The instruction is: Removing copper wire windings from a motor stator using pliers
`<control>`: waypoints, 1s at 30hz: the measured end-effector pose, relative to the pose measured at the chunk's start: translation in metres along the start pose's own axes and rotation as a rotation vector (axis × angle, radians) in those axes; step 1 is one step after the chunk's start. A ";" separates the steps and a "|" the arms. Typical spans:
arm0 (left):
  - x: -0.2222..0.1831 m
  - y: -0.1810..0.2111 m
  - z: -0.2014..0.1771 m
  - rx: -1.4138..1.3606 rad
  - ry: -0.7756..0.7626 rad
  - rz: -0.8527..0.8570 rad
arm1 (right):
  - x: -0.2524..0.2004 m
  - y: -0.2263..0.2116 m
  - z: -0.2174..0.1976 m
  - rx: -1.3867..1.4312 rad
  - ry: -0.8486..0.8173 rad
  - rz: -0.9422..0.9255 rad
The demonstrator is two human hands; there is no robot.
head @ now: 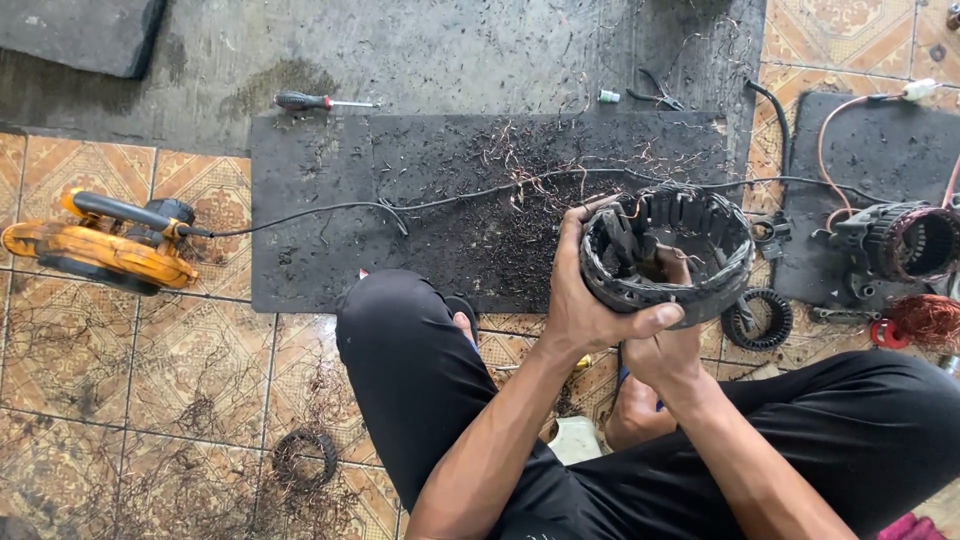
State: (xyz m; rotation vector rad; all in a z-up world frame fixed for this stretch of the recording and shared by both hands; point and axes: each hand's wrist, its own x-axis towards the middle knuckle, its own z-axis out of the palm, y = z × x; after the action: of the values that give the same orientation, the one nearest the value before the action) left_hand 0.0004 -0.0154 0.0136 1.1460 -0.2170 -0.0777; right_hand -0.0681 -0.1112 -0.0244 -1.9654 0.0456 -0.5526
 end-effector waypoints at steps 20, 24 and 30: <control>0.013 -0.031 -0.002 -0.606 -0.079 -0.003 | -0.036 0.105 -0.038 -0.363 -0.052 -0.355; 0.010 -0.026 -0.007 -0.774 -0.081 -0.077 | 0.015 -0.013 -0.021 0.802 -0.165 0.241; 0.006 -0.015 -0.004 -0.814 0.241 -0.241 | 0.036 -0.042 -0.023 0.367 -0.273 0.278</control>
State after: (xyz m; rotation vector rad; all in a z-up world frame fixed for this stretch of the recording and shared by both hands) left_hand 0.0077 -0.0189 -0.0010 0.3566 0.1662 -0.2171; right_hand -0.0540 -0.1216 0.0325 -1.6239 0.0422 -0.0979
